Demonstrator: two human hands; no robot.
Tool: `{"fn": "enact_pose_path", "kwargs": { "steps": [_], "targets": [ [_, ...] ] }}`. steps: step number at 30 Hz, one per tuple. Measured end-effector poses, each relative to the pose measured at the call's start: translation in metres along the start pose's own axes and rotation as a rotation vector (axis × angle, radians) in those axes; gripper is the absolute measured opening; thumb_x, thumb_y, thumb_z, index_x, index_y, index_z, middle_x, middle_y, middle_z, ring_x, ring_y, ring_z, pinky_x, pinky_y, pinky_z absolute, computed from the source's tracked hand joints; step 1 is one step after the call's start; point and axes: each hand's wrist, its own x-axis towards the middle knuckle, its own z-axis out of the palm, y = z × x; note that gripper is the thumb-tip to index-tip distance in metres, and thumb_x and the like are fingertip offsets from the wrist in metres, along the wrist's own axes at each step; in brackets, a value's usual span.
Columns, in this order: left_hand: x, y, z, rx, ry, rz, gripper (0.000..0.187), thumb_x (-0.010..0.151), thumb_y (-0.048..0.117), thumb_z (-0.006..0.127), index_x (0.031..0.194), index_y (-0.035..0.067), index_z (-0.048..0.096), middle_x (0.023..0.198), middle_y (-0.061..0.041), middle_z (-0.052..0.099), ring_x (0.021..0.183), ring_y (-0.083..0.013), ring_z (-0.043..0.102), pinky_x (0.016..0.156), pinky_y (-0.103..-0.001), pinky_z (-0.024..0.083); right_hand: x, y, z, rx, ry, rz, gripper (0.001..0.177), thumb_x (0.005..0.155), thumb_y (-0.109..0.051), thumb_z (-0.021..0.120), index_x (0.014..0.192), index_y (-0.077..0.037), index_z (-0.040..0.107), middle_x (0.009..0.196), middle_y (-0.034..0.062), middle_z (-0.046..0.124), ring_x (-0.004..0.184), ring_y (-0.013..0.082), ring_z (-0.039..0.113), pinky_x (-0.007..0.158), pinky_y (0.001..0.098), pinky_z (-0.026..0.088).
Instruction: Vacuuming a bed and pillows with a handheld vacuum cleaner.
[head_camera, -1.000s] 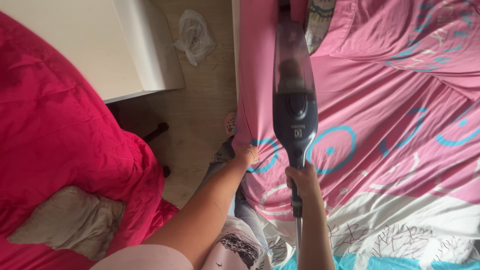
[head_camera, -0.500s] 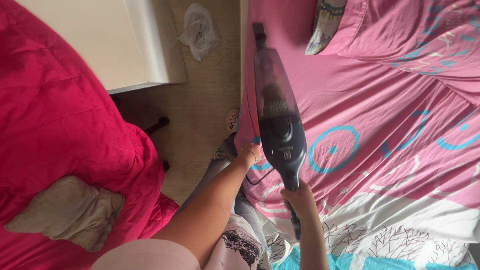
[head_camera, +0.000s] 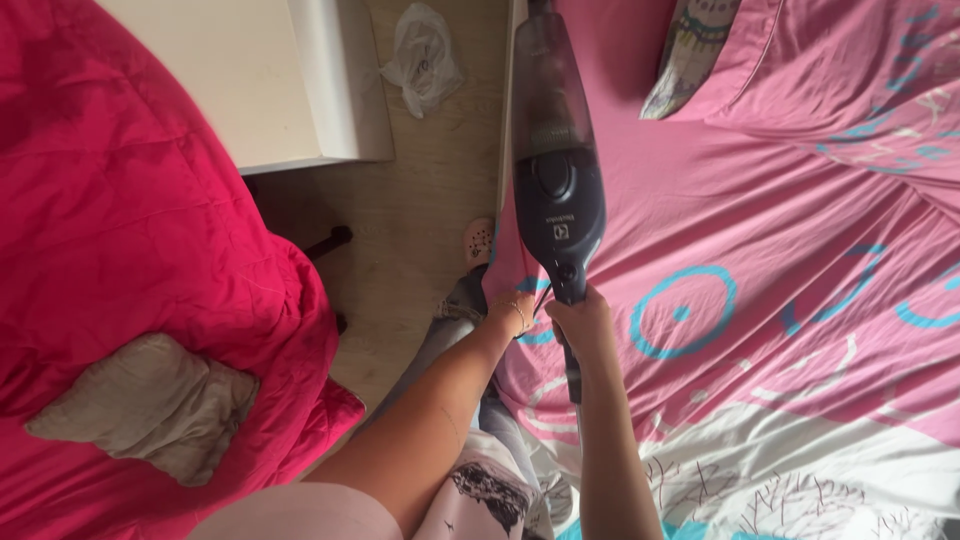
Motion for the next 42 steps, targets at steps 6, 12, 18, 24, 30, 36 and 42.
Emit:
{"fn": "enact_pose_path", "kwargs": {
  "steps": [6, 12, 18, 24, 30, 36, 42],
  "targets": [
    [0.010, 0.001, 0.004, -0.055, 0.001, 0.026, 0.030, 0.083, 0.017, 0.072, 0.112, 0.007, 0.074, 0.115, -0.018, 0.072, 0.109, -0.0334, 0.070, 0.089, -0.045, 0.058, -0.069, 0.066, -0.040, -0.092, 0.023, 0.106, 0.021, 0.072, -0.003, 0.071, 0.091, 0.002, 0.063, 0.056, 0.0072, 0.058, 0.043, 0.0143, 0.054, 0.040, 0.0324, 0.041],
    [0.051, -0.022, 0.046, -0.007, 0.119, 0.117, 0.024, 0.085, 0.021, 0.065, 0.101, 0.008, 0.077, 0.102, -0.020, 0.074, 0.099, -0.0372, 0.072, 0.084, -0.048, 0.059, -0.153, 0.124, -0.062, -0.167, 0.079, 0.281, 0.024, 0.070, -0.002, 0.072, 0.093, 0.002, 0.065, 0.052, 0.0072, 0.060, 0.040, 0.0161, 0.057, 0.039, 0.0321, 0.044],
    [0.074, -0.038, 0.060, 0.052, 0.255, 0.295, 0.024, 0.088, 0.021, 0.061, 0.099, 0.005, 0.076, 0.095, -0.020, 0.075, 0.091, -0.0379, 0.073, 0.078, -0.050, 0.059, -0.195, 0.199, -0.065, 0.164, 0.018, 0.233, 0.022, 0.073, -0.001, 0.070, 0.092, 0.005, 0.061, 0.052, 0.0076, 0.054, 0.039, 0.0152, 0.048, 0.037, 0.0320, 0.036],
    [0.051, -0.042, 0.017, -0.023, 0.142, 0.186, 0.025, 0.080, 0.024, 0.070, 0.090, 0.004, 0.079, 0.092, -0.023, 0.075, 0.087, -0.0364, 0.074, 0.078, -0.047, 0.058, -0.219, 0.200, -0.055, 0.301, -0.017, 0.325, 0.019, 0.072, 0.006, 0.066, 0.089, 0.007, 0.058, 0.055, 0.0100, 0.057, 0.041, 0.0181, 0.053, 0.039, 0.0335, 0.042],
    [-0.003, -0.016, -0.031, 0.047, 0.010, 0.058, 0.017, 0.081, 0.021, 0.070, 0.080, 0.007, 0.080, 0.089, -0.017, 0.076, 0.091, -0.0320, 0.075, 0.083, -0.044, 0.058, -0.237, 0.226, -0.062, 0.360, 0.000, 0.319, 0.017, 0.070, 0.009, 0.064, 0.087, 0.008, 0.058, 0.055, 0.0107, 0.055, 0.041, 0.0186, 0.052, 0.038, 0.0339, 0.041],
    [0.015, -0.015, -0.024, 0.070, -0.055, 0.044, 0.008, 0.078, 0.013, 0.073, 0.079, 0.009, 0.079, 0.091, -0.016, 0.075, 0.093, -0.0315, 0.075, 0.084, -0.043, 0.058, -0.246, 0.239, -0.060, 0.577, -0.070, 0.388, 0.013, 0.072, 0.009, 0.064, 0.080, 0.008, 0.054, 0.056, 0.0109, 0.053, 0.042, 0.0190, 0.051, 0.038, 0.0354, 0.041],
    [0.002, -0.009, -0.029, 0.039, -0.071, 0.049, 0.015, 0.082, 0.013, 0.068, 0.074, 0.010, 0.081, 0.089, -0.015, 0.077, 0.090, -0.0306, 0.076, 0.086, -0.042, 0.058, -0.225, 0.217, -0.052, 0.553, -0.041, 0.320, 0.014, 0.072, 0.006, 0.065, 0.082, 0.004, 0.054, 0.057, 0.0102, 0.053, 0.043, 0.0190, 0.053, 0.039, 0.0345, 0.041]
  ]
}}
